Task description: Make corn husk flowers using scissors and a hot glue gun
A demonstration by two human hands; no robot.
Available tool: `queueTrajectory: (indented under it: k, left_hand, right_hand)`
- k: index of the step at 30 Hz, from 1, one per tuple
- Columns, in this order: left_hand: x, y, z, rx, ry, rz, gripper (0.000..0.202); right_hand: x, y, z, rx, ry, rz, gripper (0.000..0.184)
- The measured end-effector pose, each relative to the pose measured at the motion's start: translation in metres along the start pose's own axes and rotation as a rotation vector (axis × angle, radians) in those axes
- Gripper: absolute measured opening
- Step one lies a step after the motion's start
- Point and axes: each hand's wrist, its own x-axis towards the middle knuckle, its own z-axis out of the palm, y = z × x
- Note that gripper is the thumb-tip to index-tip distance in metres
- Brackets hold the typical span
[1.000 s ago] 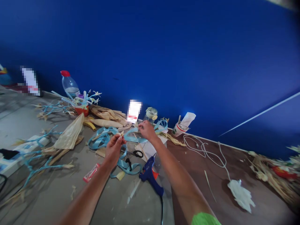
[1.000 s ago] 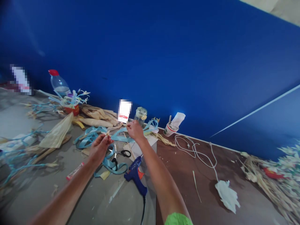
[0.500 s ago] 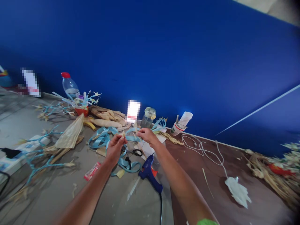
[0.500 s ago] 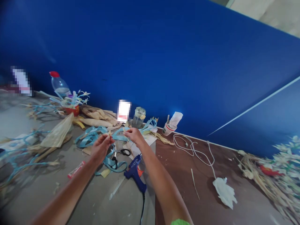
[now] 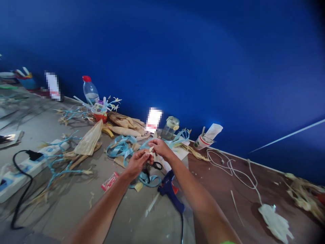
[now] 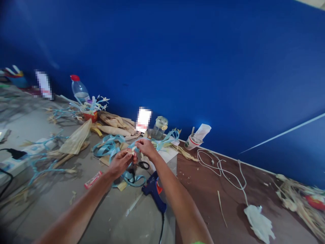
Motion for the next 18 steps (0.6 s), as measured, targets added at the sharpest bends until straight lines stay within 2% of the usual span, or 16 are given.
queueTrajectory:
  k: [4,10,13,18]
  left_hand:
    - [-0.001,0.005,0.001,-0.100,-0.068,-0.012,0.024]
    - [-0.005,0.012,-0.004,-0.187,-0.286,-0.040,0.024]
    - [-0.008,0.013,-0.006,-0.202,-0.378,-0.081,0.026]
    - [-0.012,0.017,-0.007,-0.230,-0.545,-0.103,0.029]
  right_hand:
    - [0.008,0.000,0.001,-0.018,-0.021,-0.017,0.014]
    - [0.024,-0.003,0.006,0.004,-0.016,-0.088,0.014]
    - [0.033,-0.010,0.017,0.011,-0.052,-0.119,0.012]
    - [0.051,-0.033,0.050,0.089,-0.210,-0.194,0.014]
